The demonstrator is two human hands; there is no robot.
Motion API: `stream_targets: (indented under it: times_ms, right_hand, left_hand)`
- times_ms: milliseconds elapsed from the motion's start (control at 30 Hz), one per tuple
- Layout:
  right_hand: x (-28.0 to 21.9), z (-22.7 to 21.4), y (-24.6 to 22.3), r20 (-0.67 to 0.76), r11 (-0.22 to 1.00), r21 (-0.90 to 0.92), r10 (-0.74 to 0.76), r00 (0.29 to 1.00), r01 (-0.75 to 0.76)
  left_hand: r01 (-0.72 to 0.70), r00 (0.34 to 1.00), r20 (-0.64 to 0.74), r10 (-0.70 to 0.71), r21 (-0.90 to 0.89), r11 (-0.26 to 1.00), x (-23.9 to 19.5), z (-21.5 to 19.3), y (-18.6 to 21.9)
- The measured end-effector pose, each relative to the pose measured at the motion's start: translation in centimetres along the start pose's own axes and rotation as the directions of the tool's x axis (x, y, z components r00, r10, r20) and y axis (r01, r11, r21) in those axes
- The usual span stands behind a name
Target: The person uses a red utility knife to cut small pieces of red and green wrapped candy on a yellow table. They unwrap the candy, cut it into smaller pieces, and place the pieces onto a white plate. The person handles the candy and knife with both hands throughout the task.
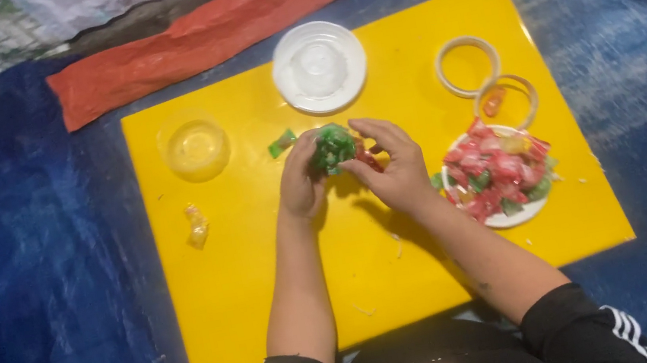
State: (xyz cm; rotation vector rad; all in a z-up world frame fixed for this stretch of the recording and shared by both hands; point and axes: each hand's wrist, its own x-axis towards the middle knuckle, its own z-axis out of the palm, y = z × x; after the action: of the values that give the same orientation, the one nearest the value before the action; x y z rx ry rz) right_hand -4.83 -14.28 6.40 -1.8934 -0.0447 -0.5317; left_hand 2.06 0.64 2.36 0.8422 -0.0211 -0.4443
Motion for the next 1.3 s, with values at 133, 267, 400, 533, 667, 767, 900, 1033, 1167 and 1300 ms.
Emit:
stream_targets:
  times_ms: [133, 267, 400, 533, 667, 767, 900, 1033, 1167, 1300]
  right_hand:
    - [0.1, 1.8, 2.9, 0.005, 1.000, -0.017, -0.013, 1.000, 0.013]
    - [-0.4, 1.8, 4.6, 0.032, 0.994, 0.101, 0.039, 0.999, -0.042]
    - [-0.1, 0.9, 5.1, 0.011, 0.980, 0.171, 0.103, 0.995, -0.104]
    - [-0.3, 0.5, 4.3, 0.025, 0.941, 0.252, 0.227, 0.973, -0.226]
    - [-0.2, -0.3, 4.5, 0.192, 0.662, 0.571, 0.467, 0.863, -0.485]
    - [-0.1, -0.3, 5.9, 0.358, 0.418, 0.710, 0.478, 0.802, -0.566]
    - [0.3, -0.1, 5.8, 0.368, 0.390, 0.715, 0.495, 0.787, -0.580]
    - [-0.4, 0.4, 2.6, 0.216, 0.650, 0.550, 0.494, 0.842, -0.524]
    - [-1.4, 1.1, 4.0, 0.146, 0.817, 0.437, 0.347, 0.926, -0.375]
    - [-1.8, 1.1, 4.1, 0.070, 0.900, 0.353, 0.247, 0.966, -0.256]
  left_hand:
    - [0.101, 0.986, -0.110, -0.124, -0.195, 0.976, 0.7, -0.9, -1.0]
    - [0.054, 0.998, -0.042, -0.057, -0.056, 0.997, 0.6, -1.3, -1.2]
    - [0.020, 0.996, -0.083, -0.018, 0.033, 0.999, 0.8, -1.5, -1.1]
    - [-0.038, 0.994, -0.110, 0.022, -0.142, 0.989, 0.3, -1.5, -0.6]
    - [-0.002, 1.000, -0.026, -0.004, -0.236, 0.972, 0.0, -1.6, -0.2]
    - [0.036, 0.999, 0.015, -0.033, -0.237, 0.971, 0.1, -1.9, -0.6]
    - [0.035, 0.999, 0.035, -0.029, -0.196, 0.980, 0.4, -2.1, -0.8]
    - [0.023, 1.000, 0.013, -0.023, -0.076, 0.997, 0.3, -2.2, -1.1]
    - [0.034, 0.999, -0.020, -0.035, -0.048, 0.998, 0.1, -1.5, -0.4]
    - [0.013, 0.999, -0.039, -0.013, -0.006, 1.000, 0.3, -1.6, -0.8]
